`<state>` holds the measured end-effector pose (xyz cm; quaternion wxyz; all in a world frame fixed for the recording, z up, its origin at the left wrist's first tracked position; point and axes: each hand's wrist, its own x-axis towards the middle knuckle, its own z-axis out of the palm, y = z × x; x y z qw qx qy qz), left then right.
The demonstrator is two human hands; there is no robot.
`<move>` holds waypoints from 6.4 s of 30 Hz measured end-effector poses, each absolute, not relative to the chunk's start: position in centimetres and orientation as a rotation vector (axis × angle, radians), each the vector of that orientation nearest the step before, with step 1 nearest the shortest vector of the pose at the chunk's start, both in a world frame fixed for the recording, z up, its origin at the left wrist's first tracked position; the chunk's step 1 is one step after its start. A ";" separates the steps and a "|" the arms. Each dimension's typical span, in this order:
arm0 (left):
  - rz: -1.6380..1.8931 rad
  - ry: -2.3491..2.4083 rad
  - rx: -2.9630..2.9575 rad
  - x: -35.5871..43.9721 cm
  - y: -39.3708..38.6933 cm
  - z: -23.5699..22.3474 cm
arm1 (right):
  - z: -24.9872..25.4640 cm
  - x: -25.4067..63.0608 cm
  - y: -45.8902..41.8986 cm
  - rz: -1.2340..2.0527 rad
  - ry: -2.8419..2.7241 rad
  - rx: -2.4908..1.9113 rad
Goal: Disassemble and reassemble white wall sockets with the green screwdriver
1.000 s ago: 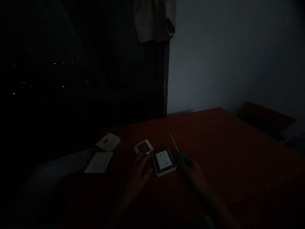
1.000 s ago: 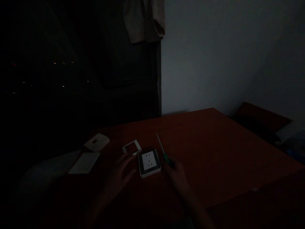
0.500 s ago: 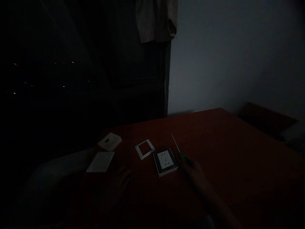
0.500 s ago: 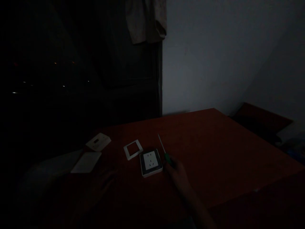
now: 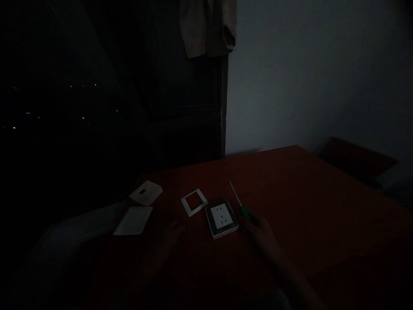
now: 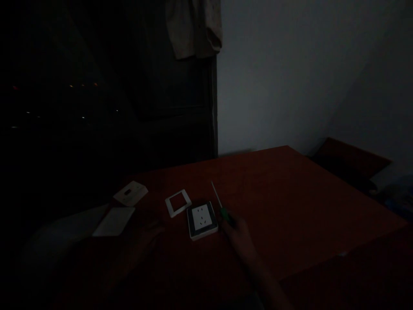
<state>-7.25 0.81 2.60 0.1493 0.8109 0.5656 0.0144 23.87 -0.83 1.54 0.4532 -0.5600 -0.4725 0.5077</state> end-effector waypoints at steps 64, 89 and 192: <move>0.248 1.403 2.504 7.9 4.9 6.8 | 1.5 23.7 -0.6 1.221 -1.176 -1.315; 0.277 1.389 2.517 7.5 5.2 6.4 | 1.3 23.8 -0.5 1.188 -1.208 -1.304; 0.753 1.321 2.050 3.0 1.5 1.6 | 16.7 23.9 3.7 0.009 -2.294 -1.475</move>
